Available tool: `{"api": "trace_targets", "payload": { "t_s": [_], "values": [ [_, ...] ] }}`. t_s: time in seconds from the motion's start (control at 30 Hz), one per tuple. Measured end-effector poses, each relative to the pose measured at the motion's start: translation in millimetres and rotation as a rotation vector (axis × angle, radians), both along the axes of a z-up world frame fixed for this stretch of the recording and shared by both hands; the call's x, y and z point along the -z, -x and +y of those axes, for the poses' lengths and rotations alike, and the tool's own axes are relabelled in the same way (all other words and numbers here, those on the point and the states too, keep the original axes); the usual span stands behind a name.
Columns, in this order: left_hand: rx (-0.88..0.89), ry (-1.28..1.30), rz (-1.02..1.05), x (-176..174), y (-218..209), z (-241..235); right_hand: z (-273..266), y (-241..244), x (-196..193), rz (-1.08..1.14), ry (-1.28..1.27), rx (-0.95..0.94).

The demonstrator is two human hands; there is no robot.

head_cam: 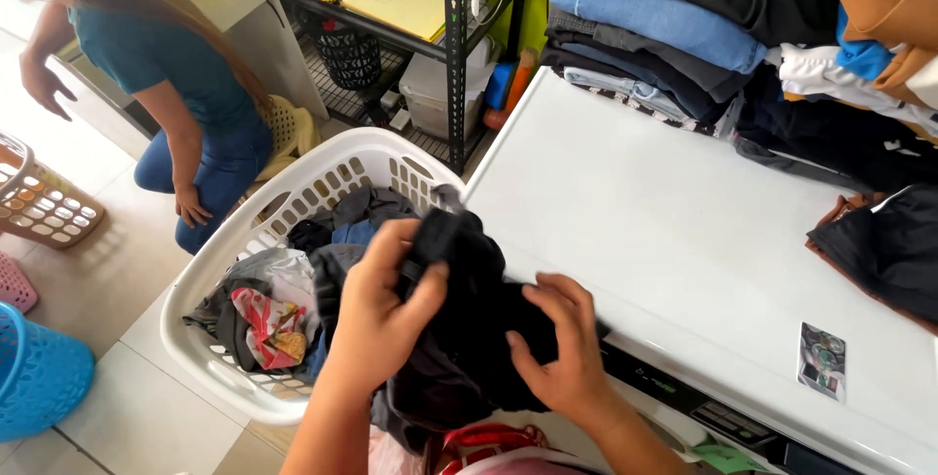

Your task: Folding various items of laundry and stacking them on a flat surface.

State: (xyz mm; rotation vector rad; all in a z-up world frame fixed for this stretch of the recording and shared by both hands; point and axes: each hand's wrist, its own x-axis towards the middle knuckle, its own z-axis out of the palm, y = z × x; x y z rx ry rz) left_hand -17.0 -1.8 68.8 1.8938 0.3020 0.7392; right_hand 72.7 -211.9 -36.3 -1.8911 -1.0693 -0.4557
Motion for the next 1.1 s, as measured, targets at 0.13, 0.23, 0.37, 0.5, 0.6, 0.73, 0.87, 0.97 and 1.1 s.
{"api": "trace_targets", "payload": {
  "t_s": [0.13,0.23,0.37,0.5,0.6,0.73,0.87,0.97,1.1],
  "values": [
    [0.485,-0.139,-0.002,-21,-2,3,21,-26,-6,0.540,-0.146,-0.269],
    [0.570,-0.238,0.020,-34,-4,7,22,-56,-4,0.876,-0.137,-0.407],
    [0.320,-0.358,0.100,-29,-3,28,14,-74,10,0.980,-0.277,-0.062],
    [-0.108,-0.506,0.071,62,-17,54,9,-88,1,0.861,-0.677,-0.115],
    [-0.366,-0.475,0.074,161,-20,68,9,-79,-27,0.855,-0.782,-0.051],
    [-0.418,0.050,0.411,261,-16,74,2,-98,-24,0.820,-0.826,0.079],
    [-0.059,0.956,0.789,126,-1,5,6,-91,-38,0.693,-0.692,0.181],
    [0.291,1.469,0.549,153,0,34,7,-66,-64,0.544,-0.469,0.122],
    [0.361,1.582,0.068,140,-27,38,-5,-63,-53,0.542,-0.377,0.059]
  ]
}}
